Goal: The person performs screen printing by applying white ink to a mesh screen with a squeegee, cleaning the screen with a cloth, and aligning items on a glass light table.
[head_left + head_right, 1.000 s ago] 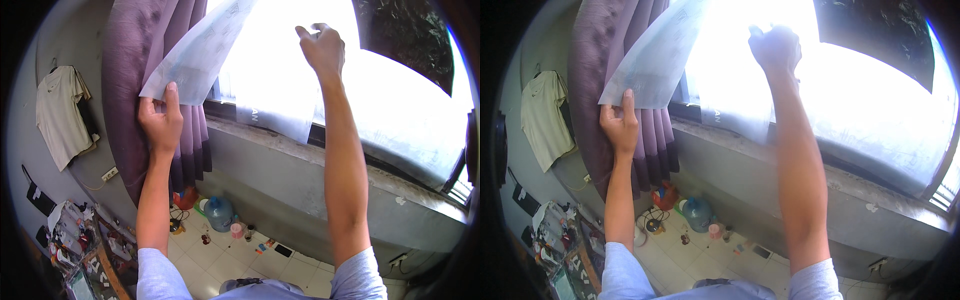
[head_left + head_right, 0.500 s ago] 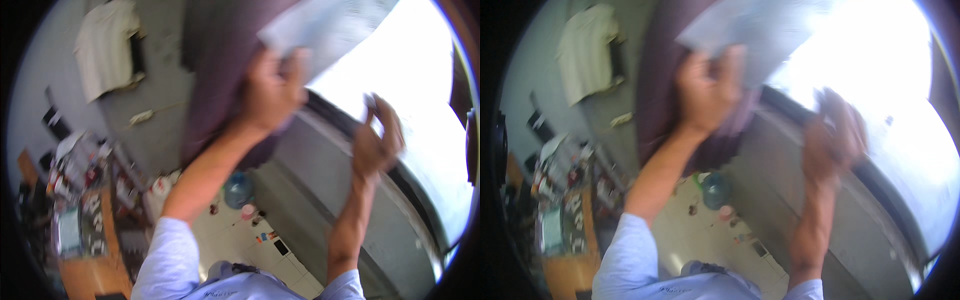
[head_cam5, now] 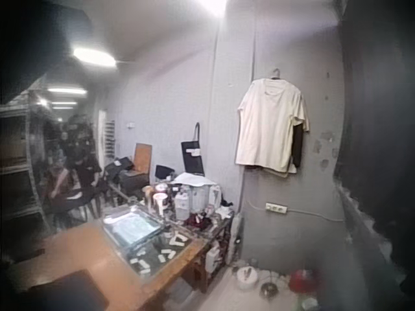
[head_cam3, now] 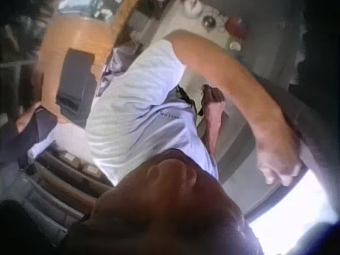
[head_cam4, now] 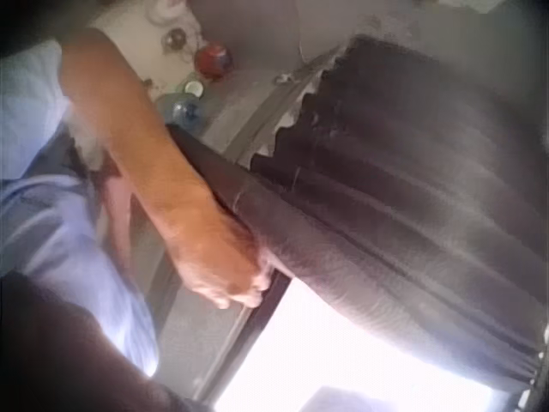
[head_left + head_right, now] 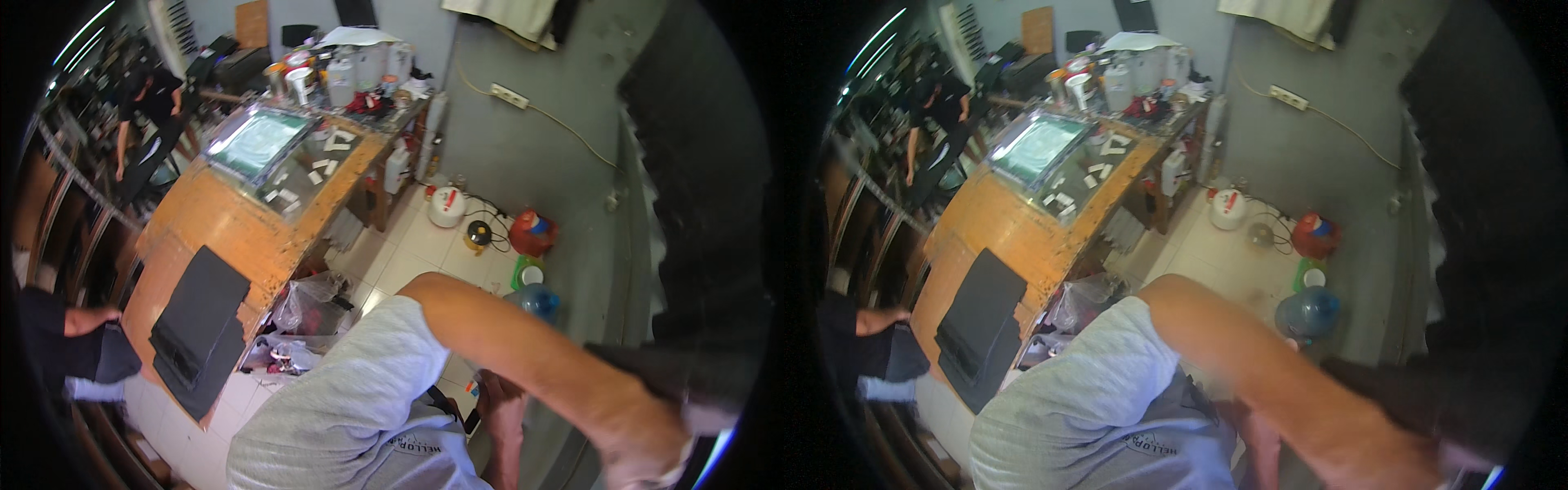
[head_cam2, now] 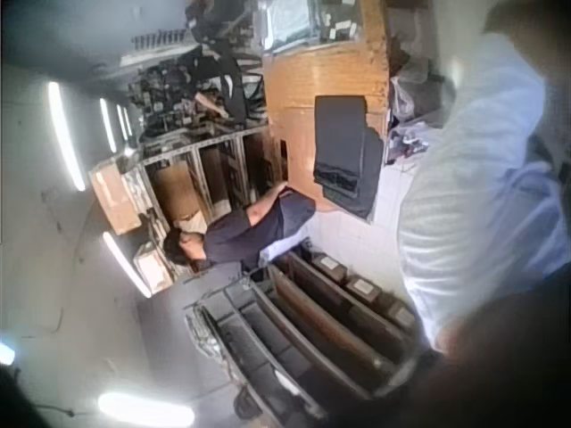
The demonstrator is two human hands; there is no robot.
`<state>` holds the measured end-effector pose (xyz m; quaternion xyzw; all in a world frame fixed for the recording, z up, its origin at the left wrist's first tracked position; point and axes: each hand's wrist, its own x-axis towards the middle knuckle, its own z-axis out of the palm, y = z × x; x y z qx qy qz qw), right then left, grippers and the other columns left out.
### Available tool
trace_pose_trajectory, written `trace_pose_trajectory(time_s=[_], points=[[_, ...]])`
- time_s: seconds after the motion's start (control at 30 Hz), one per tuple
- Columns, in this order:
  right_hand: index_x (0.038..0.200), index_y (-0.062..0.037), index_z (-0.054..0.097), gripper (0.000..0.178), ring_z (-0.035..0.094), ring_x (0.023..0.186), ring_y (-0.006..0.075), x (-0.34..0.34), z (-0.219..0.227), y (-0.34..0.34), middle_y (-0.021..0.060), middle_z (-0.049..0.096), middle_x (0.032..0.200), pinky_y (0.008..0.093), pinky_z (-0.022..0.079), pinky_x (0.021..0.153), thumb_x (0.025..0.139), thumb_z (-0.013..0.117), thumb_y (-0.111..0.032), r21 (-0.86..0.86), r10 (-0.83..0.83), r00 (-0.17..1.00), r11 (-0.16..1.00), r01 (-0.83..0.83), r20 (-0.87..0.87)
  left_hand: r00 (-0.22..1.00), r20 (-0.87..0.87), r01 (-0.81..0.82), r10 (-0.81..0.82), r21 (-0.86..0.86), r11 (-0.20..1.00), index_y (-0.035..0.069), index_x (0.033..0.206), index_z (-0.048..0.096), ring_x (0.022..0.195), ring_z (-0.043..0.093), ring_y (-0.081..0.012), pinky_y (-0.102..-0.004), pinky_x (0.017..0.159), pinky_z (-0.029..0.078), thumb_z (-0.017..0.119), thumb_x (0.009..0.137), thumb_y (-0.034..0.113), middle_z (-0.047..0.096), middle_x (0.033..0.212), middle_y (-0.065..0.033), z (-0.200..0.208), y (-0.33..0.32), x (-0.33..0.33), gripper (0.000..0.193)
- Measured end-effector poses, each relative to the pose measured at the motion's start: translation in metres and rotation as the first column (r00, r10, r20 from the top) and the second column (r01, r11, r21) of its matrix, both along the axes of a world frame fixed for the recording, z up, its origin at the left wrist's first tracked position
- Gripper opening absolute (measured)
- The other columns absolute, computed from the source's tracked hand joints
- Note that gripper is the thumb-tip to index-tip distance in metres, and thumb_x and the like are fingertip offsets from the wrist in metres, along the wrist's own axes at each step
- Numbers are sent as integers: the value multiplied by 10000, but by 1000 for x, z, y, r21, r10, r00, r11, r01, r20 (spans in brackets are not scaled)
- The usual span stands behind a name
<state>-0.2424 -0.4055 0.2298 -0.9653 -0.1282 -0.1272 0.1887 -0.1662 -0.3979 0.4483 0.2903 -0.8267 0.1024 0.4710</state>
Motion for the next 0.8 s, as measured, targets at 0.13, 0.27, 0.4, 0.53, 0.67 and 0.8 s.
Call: trace_pose_trajectory(time_s=[0.13, 0.27, 0.4, 0.53, 0.67, 0.8], points=[[1028, -16, 645, 197, 647, 831, 268, 60, -46, 0, 125, 656, 915, 379, 521, 736, 831, 649, -10, 281, 26, 993, 960, 9, -119, 985, -105, -109, 138, 248, 963, -7, 949, 684, 785, 701, -277, -411, 698, 547, 661, 879, 210, 696, 849, -182, -57, 71, 40, 228], [1118, 2, 619, 229, 656, 902, 232, 139, -70, -10, 120, 659, 1021, 356, 529, 788, 893, 633, -37, 536, -43, 982, 833, 136, -183, 735, -551, -42, 395, 545, 838, 10, 1043, 673, 876, 686, -260, -402, 745, 523, 646, 924, 294, 695, 948, -121, -104, 138, 95, 309], [1208, 20, 594, 267, 664, 974, 195, 229, -74, -2, 114, 662, 1128, 333, 537, 839, 956, 617, -65, 738, -16, 987, 662, 129, -158, -26, -751, -372, 659, 619, 692, 19, 1133, 670, 959, 669, -178, -341, 838, 528, 663, 972, 269, 692, 1074, -74, -171, 209, 121, 297], [1204, 26, 617, 270, 673, 978, 200, 322, -77, 5, 120, 680, 1079, 317, 530, 853, 939, 622, -27, 840, 73, 996, 543, 2, -49, -649, -572, -245, 501, 781, 574, 20, 1155, 658, 950, 634, -127, -288, 837, 531, 689, 968, 239, 682, 1043, -59, -266, 237, 112, 290], [1170, 17, 652, 256, 686, 945, 197, 384, -45, 11, 124, 709, 1006, 316, 525, 847, 916, 617, 17, 712, 222, 955, 702, -15, -199, -795, -354, -175, 493, 912, 371, 7, 1266, 588, 1013, 621, -164, -325, 877, 528, 761, 910, 232, 665, 1100, -98, -319, 232, 118, 456], [1049, 20, 697, 183, 695, 832, 218, 436, -21, 27, 134, 728, 924, 334, 529, 806, 875, 643, 35, 599, 448, 894, 723, -344, -28, -834, -389, -354, 391, 921, 159, 15, 1454, 405, 1245, 532, -248, -396, 993, 487, 835, 832, 281, 536, 1367, -166, -333, 228, 173, 801]])
